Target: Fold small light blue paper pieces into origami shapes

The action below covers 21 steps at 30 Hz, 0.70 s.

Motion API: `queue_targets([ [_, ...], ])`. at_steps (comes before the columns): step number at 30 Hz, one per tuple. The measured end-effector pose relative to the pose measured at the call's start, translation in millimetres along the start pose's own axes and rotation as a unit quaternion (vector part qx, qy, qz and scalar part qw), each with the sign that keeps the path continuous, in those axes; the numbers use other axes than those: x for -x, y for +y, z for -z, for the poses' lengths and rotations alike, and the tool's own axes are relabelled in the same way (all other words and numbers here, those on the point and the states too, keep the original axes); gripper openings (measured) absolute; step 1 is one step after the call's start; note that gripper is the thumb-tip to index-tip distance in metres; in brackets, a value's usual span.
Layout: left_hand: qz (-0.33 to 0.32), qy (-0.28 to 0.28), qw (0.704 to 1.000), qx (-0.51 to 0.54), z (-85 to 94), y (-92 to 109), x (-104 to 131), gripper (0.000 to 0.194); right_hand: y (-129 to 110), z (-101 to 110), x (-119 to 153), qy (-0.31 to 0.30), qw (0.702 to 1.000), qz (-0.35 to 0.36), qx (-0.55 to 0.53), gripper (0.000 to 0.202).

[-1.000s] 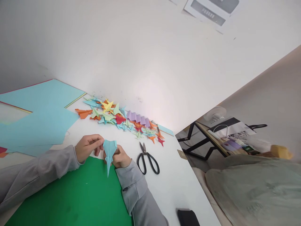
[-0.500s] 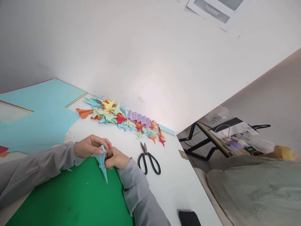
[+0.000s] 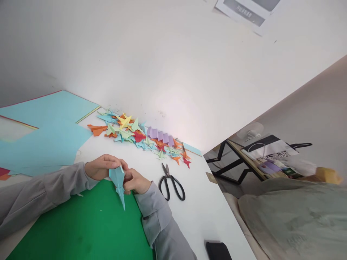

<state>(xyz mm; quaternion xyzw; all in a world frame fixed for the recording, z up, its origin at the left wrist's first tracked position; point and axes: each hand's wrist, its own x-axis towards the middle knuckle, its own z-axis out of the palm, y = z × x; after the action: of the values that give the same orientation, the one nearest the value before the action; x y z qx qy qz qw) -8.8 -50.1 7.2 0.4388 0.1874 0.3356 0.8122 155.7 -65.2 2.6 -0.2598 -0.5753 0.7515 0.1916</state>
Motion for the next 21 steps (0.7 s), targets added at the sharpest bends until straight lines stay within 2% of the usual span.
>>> queue_targets([
  [3,-0.011,0.022,0.999,0.023,-0.4,0,0,0.025,7,7,0,0.021,0.997,0.053,-0.059,0.003],
  [6,-0.016,0.046,0.998,0.029,-1.5,-1,-1,0.027,12,11,0,0.022,0.994,0.07,-0.084,0.004],
  [15,-0.016,0.052,0.998,0.045,3.0,-6,-3,0.026,12,8,1,0.004,0.987,0.098,-0.129,0.009],
  [21,-0.018,0.047,0.997,0.06,4.9,-5,-5,0.038,15,6,0,0.026,0.977,0.142,-0.158,0.01],
])
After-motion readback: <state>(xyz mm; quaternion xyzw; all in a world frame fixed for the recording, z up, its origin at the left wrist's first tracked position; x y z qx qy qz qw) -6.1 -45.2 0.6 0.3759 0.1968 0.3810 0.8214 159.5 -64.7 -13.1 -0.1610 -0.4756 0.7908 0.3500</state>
